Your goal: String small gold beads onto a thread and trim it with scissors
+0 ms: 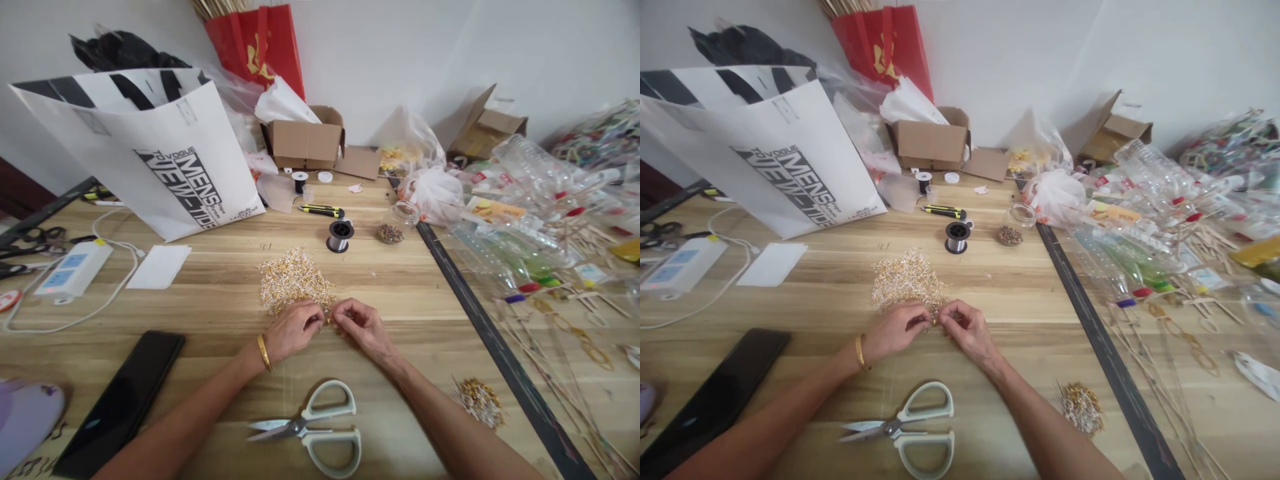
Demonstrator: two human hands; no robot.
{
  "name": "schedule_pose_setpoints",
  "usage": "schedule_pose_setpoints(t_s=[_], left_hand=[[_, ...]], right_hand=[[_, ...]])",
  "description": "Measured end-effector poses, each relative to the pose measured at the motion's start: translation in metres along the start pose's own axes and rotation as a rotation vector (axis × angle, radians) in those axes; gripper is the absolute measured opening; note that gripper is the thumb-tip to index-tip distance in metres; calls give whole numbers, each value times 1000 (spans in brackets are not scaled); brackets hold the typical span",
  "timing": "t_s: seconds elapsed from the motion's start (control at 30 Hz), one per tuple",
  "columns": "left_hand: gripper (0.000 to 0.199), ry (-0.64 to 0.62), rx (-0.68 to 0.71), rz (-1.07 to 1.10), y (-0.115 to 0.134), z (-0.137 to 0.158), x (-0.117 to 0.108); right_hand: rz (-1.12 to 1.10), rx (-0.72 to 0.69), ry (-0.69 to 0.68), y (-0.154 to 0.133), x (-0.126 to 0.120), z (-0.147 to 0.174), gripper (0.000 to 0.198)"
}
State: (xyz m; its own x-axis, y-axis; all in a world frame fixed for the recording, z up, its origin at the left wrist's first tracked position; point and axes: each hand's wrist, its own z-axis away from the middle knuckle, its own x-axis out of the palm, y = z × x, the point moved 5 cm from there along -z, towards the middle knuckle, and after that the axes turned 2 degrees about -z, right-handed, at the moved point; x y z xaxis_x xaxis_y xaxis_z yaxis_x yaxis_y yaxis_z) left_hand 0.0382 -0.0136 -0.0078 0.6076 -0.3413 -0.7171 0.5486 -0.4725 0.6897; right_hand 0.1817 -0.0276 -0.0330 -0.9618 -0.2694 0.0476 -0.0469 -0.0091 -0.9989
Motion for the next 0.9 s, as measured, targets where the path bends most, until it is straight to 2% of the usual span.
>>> schedule_pose_setpoints(t_s=[0.17, 0.5, 0.63, 0.77, 0.9], left_hand=[[14, 6, -41, 136, 1, 2, -4], [26, 87, -235, 721, -9, -1, -4], [24, 91, -256, 881, -10, 0, 1], [20, 54, -271, 987, -13, 2, 8], [20, 16, -303, 995, -14, 2, 11]], right_hand=[[-11, 6, 7, 4, -3, 0, 27], [56, -1, -28, 1, 2, 1, 25], [80, -25, -41, 0, 3, 1, 25], [86, -32, -53, -1, 4, 1, 23], [103, -40, -55, -3, 5, 1, 23]])
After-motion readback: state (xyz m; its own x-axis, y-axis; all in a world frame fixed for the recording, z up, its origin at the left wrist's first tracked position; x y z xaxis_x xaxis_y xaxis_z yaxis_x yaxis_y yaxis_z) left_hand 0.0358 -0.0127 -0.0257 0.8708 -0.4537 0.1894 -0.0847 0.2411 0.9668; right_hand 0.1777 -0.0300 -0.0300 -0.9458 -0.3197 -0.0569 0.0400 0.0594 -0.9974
